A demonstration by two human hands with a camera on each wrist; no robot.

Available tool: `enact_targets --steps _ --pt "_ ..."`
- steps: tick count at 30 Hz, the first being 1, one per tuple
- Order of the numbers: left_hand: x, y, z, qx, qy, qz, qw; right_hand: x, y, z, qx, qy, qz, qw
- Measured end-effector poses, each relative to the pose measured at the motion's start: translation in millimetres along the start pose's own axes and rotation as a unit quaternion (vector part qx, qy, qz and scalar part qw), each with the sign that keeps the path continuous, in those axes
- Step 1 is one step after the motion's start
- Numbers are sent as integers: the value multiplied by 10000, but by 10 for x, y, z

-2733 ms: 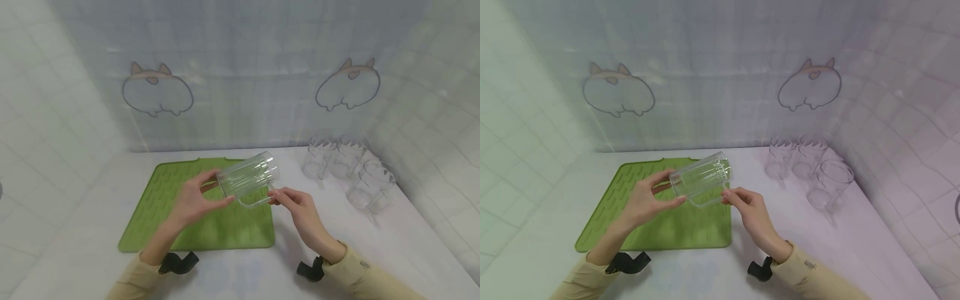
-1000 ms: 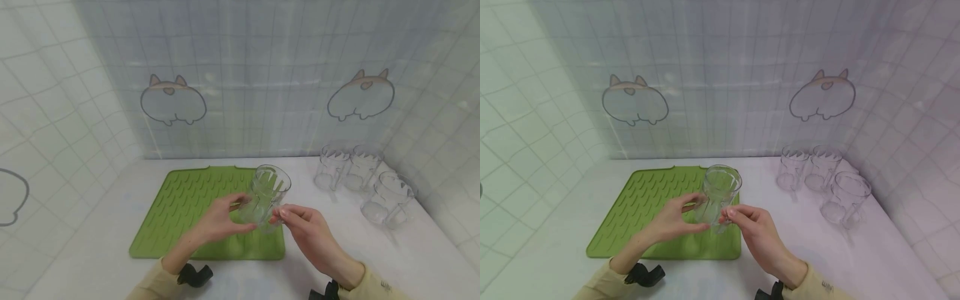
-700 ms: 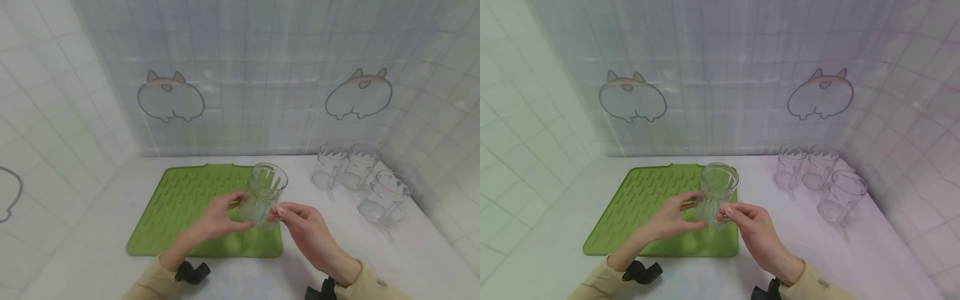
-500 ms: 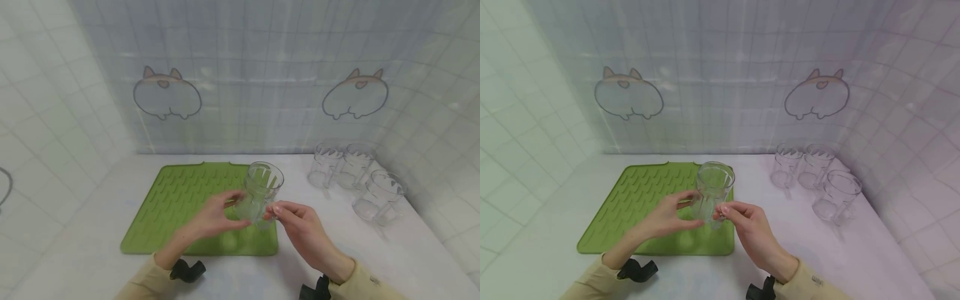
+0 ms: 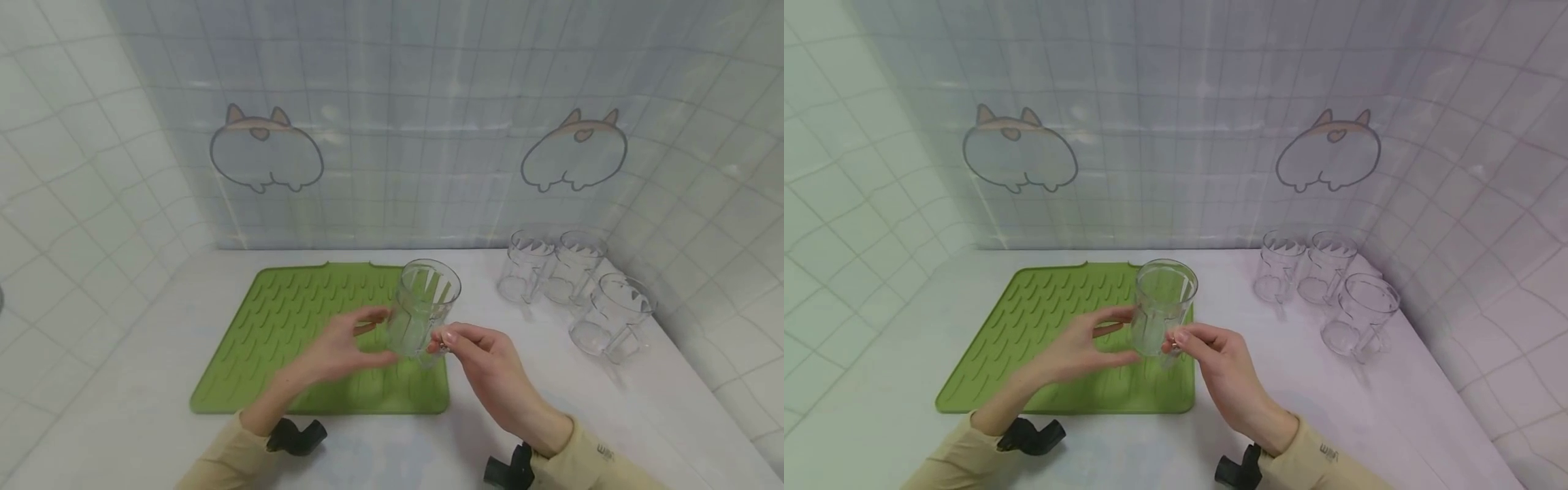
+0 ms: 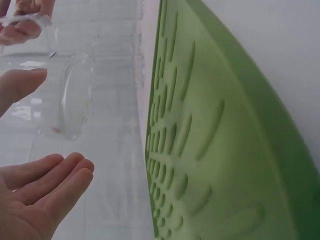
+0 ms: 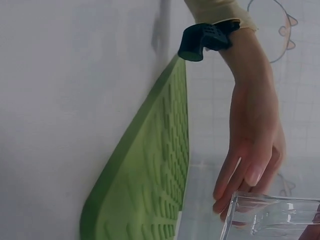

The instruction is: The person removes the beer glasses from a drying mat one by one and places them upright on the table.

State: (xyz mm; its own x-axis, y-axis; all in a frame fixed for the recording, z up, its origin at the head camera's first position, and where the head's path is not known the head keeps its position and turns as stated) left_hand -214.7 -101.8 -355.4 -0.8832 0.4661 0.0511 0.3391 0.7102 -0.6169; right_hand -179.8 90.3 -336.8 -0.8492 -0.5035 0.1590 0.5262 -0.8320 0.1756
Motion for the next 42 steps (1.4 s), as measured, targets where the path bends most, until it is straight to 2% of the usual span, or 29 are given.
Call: enact_targets --steps 9,18,23,30,36,42 --pt "-111 -252 248 -105 -207 -375 9990 -22 -103 -22 -223 -3 -134 9997" --pt "-273 -613 565 -72 -485 -882 9949 -55 -214 -32 -403 57 -289 9988" --pt "-424 -813 784 -10 -852 -1102 9902 -89 -304 -36 -573 33 -423 9975" --pt "-639 -1106 958 477 -1224 -1281 9830 -125 -413 -47 -618 31 -572 9964" --pt "-754 -1302 1064 442 -1355 -1389 9800 -127 -479 -34 -624 -53 -644 9960" --pt "-834 -1436 1213 453 -1508 -1464 9766 -147 -549 -37 -687 -25 -755 9948"
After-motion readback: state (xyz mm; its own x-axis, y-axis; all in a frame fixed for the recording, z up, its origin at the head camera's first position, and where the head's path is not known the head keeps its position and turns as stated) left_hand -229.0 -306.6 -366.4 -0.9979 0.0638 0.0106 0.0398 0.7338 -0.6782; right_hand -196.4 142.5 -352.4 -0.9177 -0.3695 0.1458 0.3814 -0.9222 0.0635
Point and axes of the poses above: each hand's wrist, its own x-axis towards the middle knuckle, its own y-axis out of the palm, z = x × y, the point moved 8 cm from there along x, towards the middle knuckle, and after that the axes turned 8 degrees about z, right-handed, at the moved point
